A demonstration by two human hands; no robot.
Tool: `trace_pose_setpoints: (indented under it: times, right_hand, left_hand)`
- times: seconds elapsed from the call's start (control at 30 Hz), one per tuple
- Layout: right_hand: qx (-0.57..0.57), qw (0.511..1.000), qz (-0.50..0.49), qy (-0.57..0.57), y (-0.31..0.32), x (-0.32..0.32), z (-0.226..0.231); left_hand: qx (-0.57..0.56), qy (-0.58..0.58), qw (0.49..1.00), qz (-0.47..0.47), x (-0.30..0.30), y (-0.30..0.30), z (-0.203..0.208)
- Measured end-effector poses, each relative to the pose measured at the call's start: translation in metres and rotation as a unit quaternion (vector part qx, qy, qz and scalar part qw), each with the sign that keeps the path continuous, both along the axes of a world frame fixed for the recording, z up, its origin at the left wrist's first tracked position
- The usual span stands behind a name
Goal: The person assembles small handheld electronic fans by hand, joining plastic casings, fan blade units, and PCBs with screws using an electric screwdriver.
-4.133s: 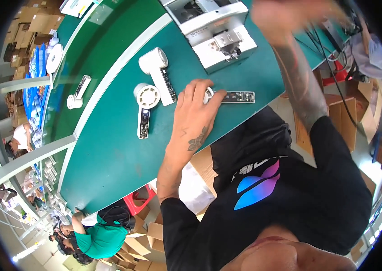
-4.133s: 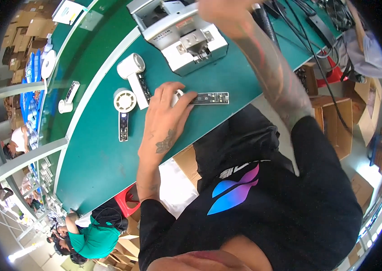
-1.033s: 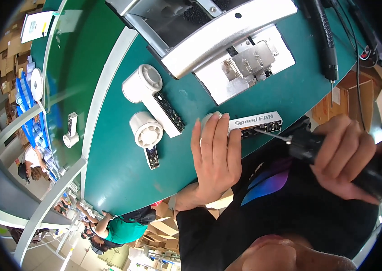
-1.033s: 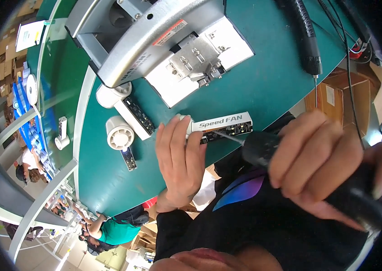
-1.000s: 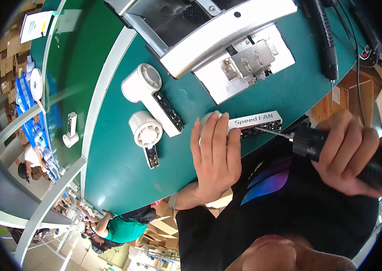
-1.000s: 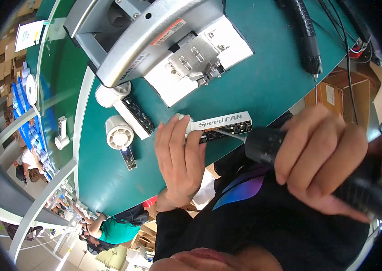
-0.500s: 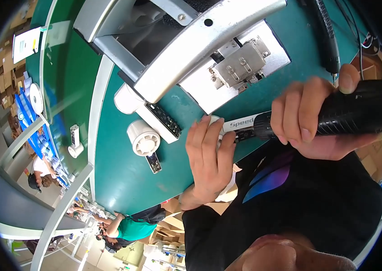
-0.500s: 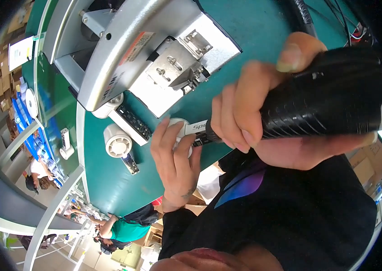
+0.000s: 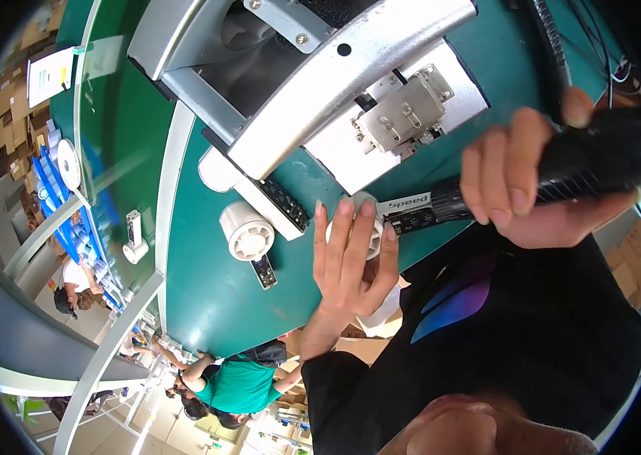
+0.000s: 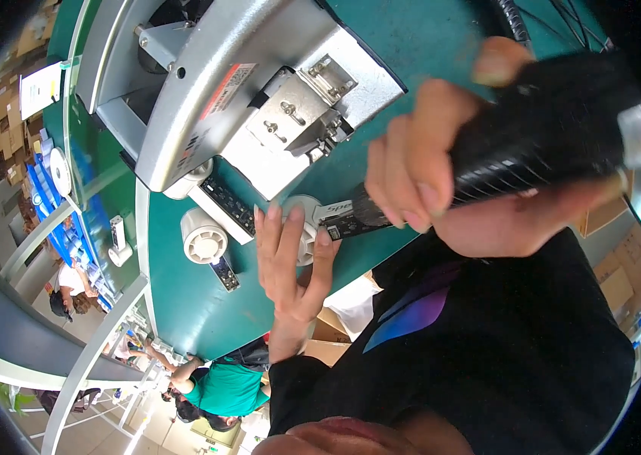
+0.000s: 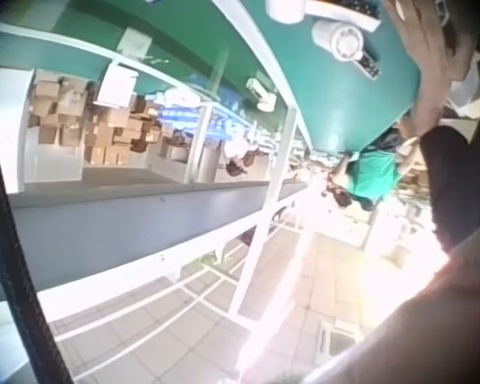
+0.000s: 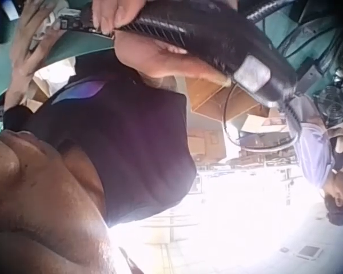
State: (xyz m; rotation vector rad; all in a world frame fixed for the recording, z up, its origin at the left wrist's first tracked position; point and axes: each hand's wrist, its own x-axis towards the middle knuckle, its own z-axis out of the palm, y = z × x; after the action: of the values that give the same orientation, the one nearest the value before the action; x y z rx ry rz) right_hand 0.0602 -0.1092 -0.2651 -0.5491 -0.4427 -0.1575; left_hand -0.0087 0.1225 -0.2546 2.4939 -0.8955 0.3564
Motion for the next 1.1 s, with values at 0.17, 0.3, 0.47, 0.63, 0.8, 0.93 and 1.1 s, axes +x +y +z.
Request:
trace_pose_setpoints:
  times: [0.17, 0.3, 0.47, 0.63, 0.8, 0.93, 1.1]
  right_hand:
    - [-0.130, 0.991, -0.002, -0.029, -0.071, -0.002, 0.027]
    - [-0.045, 0.989, -0.094, -0.109, -0.077, 0.001, 0.023]
    - [-0.047, 0.994, -0.057, 0.076, -0.079, -0.026, 0.069]
    - [-0.242, 0.961, 0.021, -0.132, -0.068, 0.026, 0.100]
    - [0.063, 0.991, 0.003, -0.120, 0.045, 0.055, 0.135]
    - [-0.091, 0.992, -0.035, -0.079, 0.050, 0.052, 0.140]
    - [-0.309, 0.944, -0.070, 0.089, 0.046, 0.024, 0.134]
  left_hand:
    - [0.075, -0.047, 0.996, 0.002, 0.007, -0.018, 0.010]
    - [0.141, -0.064, 0.988, 0.007, 0.002, -0.014, 0.017]
    - [0.133, -0.047, 0.990, -0.004, -0.005, -0.005, 0.014]
    - [0.007, -0.079, 0.997, -0.010, 0.009, -0.011, -0.002]
    - [-0.028, -0.107, 0.994, 0.024, 0.001, -0.025, -0.009]
    - [-0.042, -0.117, 0.992, 0.032, 0.002, -0.030, -0.008]
    - [-0.042, -0.123, 0.991, 0.040, 0.001, -0.026, -0.012]
